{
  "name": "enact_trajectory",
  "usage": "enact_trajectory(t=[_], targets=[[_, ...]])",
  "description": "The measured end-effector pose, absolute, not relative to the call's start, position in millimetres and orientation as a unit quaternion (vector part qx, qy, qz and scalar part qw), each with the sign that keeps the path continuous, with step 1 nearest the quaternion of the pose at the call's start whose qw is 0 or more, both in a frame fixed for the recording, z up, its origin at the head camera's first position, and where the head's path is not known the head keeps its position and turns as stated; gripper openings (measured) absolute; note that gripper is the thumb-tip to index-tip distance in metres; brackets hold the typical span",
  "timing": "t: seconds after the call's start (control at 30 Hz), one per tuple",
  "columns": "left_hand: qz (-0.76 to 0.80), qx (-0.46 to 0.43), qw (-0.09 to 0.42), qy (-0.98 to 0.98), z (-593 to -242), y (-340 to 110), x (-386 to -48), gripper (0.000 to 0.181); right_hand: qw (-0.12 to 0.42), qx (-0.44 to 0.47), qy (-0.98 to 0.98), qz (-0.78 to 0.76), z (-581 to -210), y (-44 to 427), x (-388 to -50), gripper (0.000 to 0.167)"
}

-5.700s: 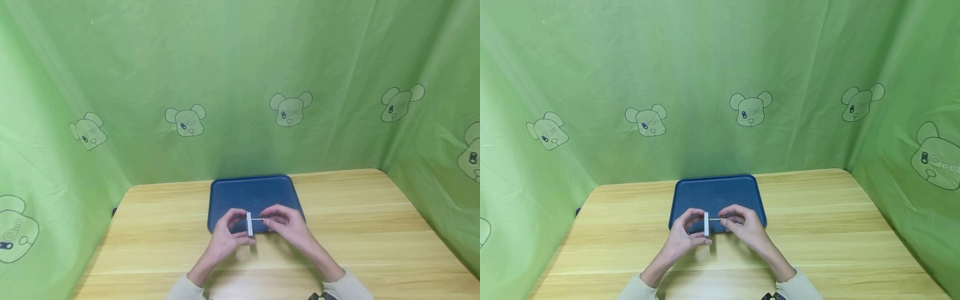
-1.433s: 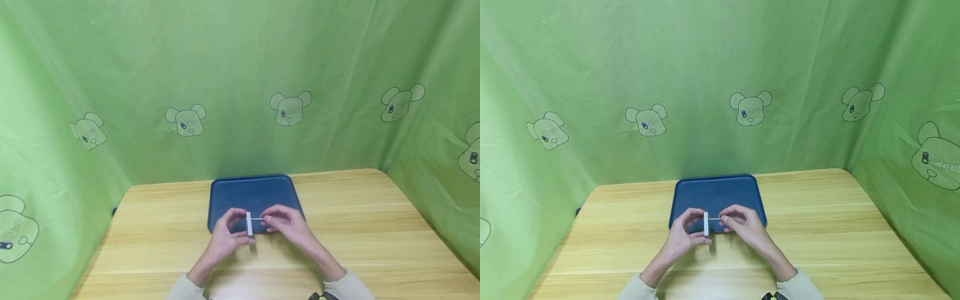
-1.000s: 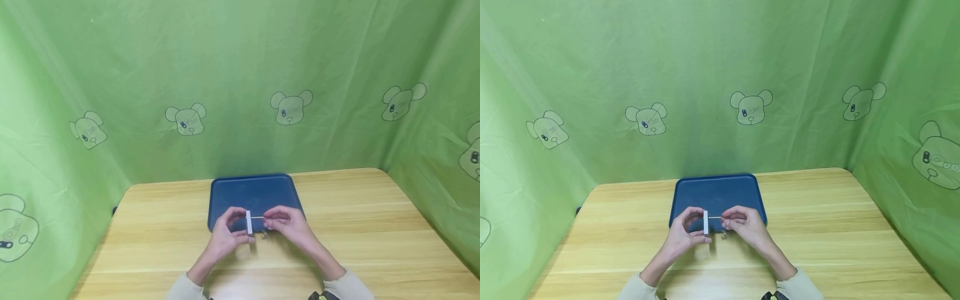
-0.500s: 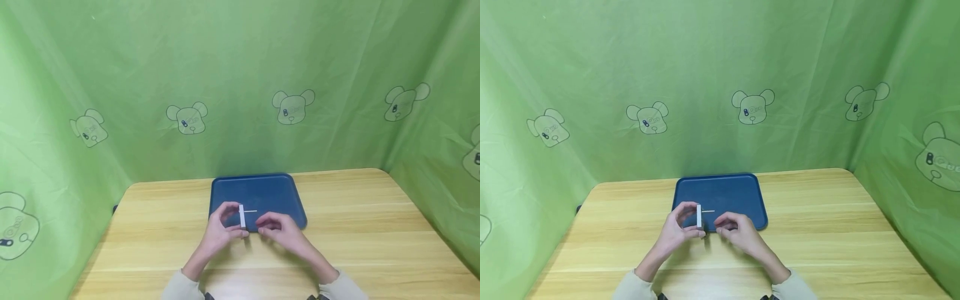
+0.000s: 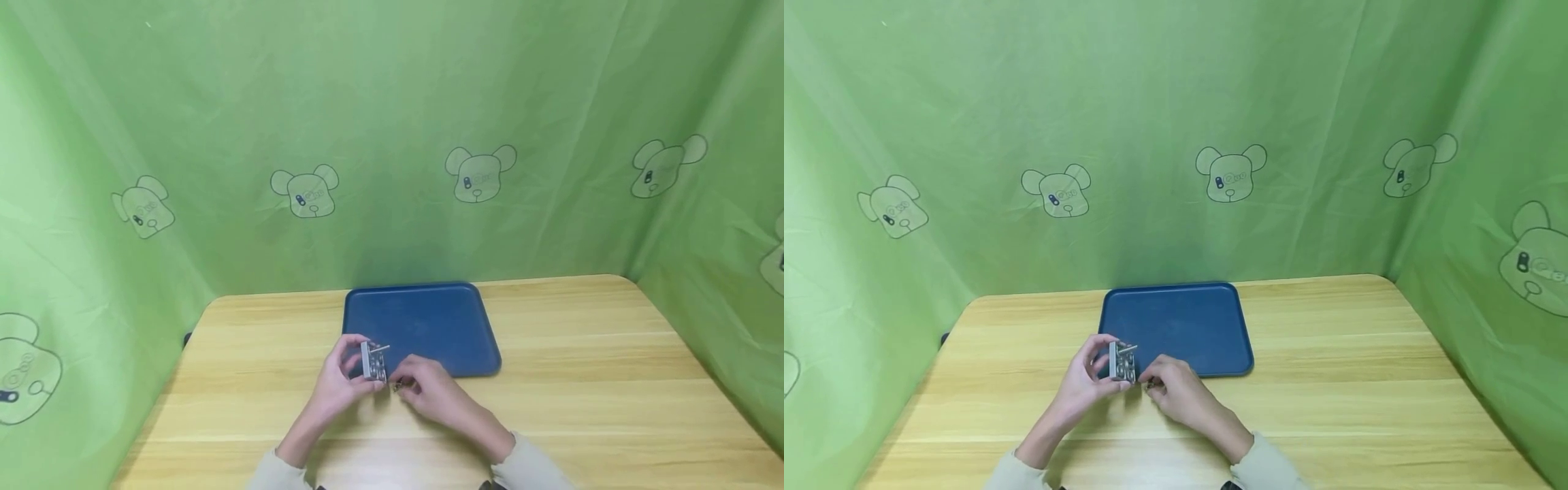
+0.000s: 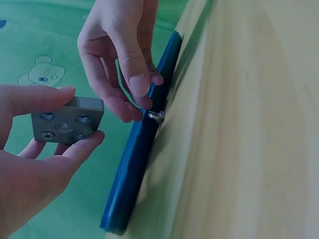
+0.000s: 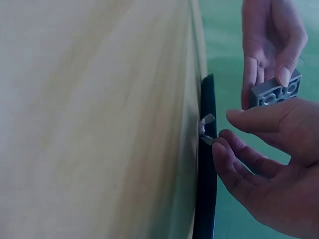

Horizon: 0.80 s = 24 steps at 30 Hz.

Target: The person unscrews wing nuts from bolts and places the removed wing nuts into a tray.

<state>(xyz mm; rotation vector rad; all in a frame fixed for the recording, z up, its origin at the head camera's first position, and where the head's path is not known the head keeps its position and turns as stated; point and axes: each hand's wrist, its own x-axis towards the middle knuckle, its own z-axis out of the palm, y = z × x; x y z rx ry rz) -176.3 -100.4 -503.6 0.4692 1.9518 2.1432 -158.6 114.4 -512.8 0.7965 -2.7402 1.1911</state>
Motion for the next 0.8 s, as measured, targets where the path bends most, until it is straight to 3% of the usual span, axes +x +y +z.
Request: enact_trajectory(t=[0.5,0.8], targets=[[0.723,0.114,0.132,0.668,-514.5,-120.1,-162.4,0.076,0.061,0.307,-0.939,0.145,-507.7,96.7,-161.7,0.01],[0.72,0.117,0.148,0.668,-516.2,-117.5,-160.8,0.074,0.079,0.29,-0.946,0.122,-500.9,109.8,-161.6,0.013]])
